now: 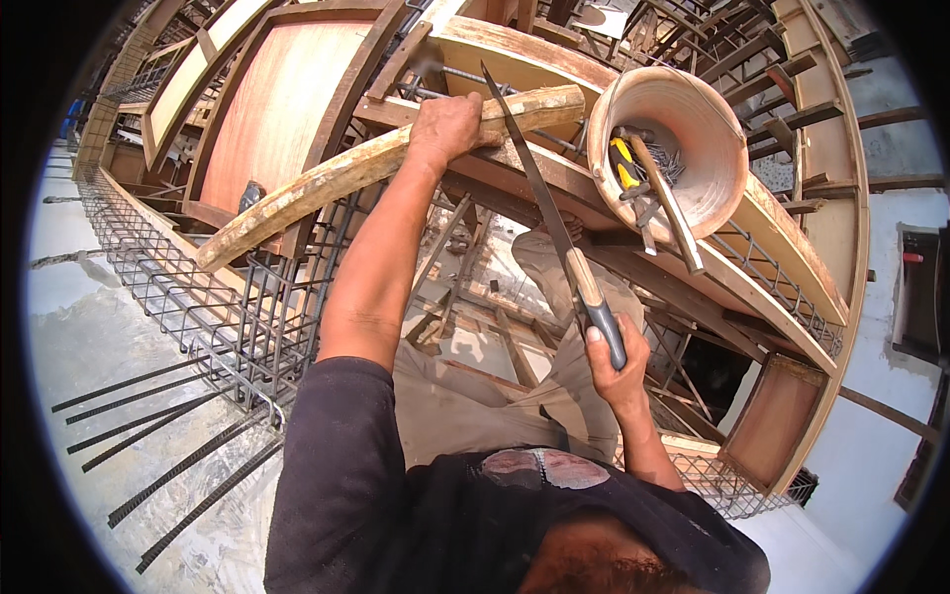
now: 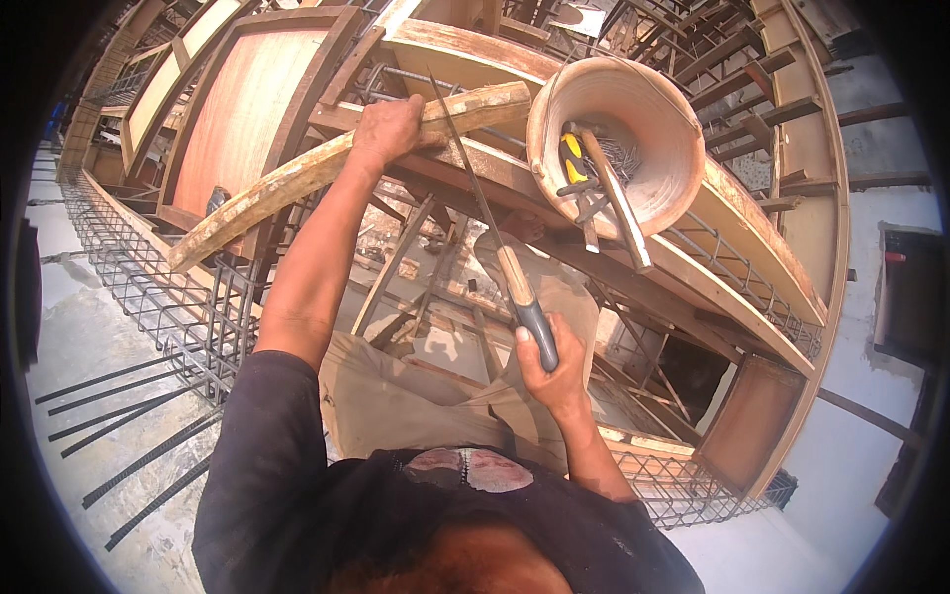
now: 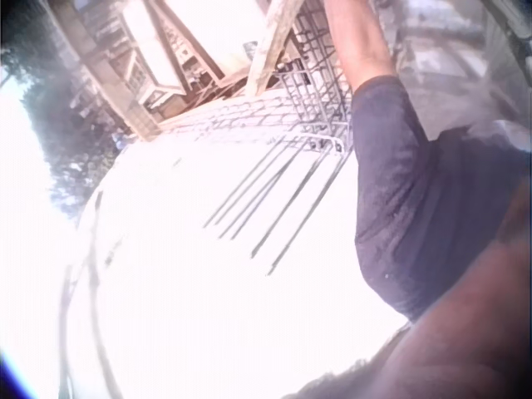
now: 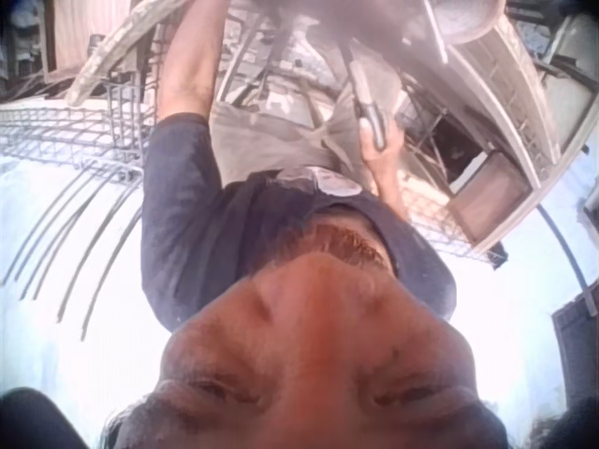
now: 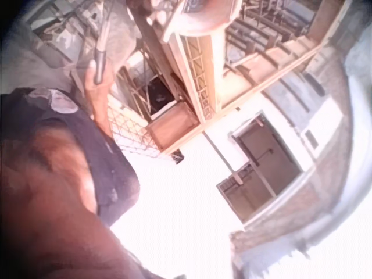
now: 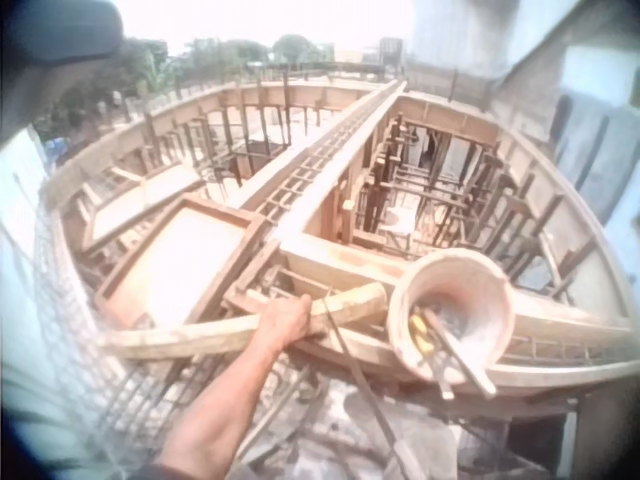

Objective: The person assembles a wooden formwork structure by hammering nails into boards and measuring a curved wooden piece with a tape measure before sawing it.

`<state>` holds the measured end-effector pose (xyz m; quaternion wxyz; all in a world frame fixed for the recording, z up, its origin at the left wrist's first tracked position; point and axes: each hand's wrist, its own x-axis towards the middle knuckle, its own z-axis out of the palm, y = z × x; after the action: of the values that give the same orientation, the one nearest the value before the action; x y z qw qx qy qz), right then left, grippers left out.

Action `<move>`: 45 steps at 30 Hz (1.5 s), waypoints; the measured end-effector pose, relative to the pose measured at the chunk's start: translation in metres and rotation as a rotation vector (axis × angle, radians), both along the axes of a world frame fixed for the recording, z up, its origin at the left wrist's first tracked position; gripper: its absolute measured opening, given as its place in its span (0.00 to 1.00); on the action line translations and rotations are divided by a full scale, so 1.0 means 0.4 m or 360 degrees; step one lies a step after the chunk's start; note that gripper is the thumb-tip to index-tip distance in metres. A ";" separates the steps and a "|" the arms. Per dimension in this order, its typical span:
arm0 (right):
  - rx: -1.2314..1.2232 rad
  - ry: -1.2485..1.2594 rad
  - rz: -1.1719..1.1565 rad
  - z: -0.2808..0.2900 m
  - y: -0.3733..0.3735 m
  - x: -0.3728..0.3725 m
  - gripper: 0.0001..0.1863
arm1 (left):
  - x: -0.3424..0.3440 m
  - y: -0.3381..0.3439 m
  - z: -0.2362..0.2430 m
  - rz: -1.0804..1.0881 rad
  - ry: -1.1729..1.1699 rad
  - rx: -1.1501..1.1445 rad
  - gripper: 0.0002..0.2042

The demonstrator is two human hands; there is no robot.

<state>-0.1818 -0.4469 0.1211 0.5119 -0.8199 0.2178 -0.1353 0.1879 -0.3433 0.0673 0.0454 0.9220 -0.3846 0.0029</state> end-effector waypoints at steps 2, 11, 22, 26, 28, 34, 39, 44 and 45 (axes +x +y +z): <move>-0.0063 -0.0239 -0.0083 -0.063 -0.071 0.256 0.13 | -0.019 -0.068 -0.016 -0.0076 0.0006 -0.0074 0.17; -0.0029 0.0207 -0.0067 0.132 0.050 -0.270 0.14 | -0.001 -0.030 0.000 -0.0014 0.0049 -0.0003 0.14; 0.0164 0.0045 -0.0056 0.015 0.001 0.056 0.10 | -0.009 -0.011 -0.052 0.0035 0.0002 -0.0086 0.19; 0.0077 0.0331 -0.0131 0.139 0.030 -0.285 0.15 | -0.033 -0.040 -0.031 0.0001 -0.0091 -0.0111 0.19; 0.0140 0.0074 0.0005 0.046 0.001 -0.081 0.11 | -0.021 -0.008 -0.010 -0.0002 -0.0110 -0.0101 0.22; 0.0181 -0.0173 -0.0111 -0.033 -0.075 0.305 0.15 | -0.030 -0.069 -0.041 -0.0088 0.0026 -0.0156 0.25; 0.0006 0.0255 -0.0084 0.141 0.039 -0.292 0.12 | -0.031 -0.040 0.013 -0.0011 0.0065 -0.0057 0.26; -0.0033 -0.0221 -0.0042 -0.043 -0.018 0.175 0.11 | -0.014 -0.048 -0.020 -0.0010 0.0048 -0.0084 0.29; -0.0123 -0.0279 -0.0084 -0.067 -0.068 0.250 0.11 | -0.009 -0.100 -0.018 -0.0071 0.0035 -0.0134 0.29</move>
<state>-0.0817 -0.4740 0.0944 0.4933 -0.8180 0.1882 -0.2282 0.1842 -0.3831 0.0602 0.0884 0.9105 -0.4039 0.0078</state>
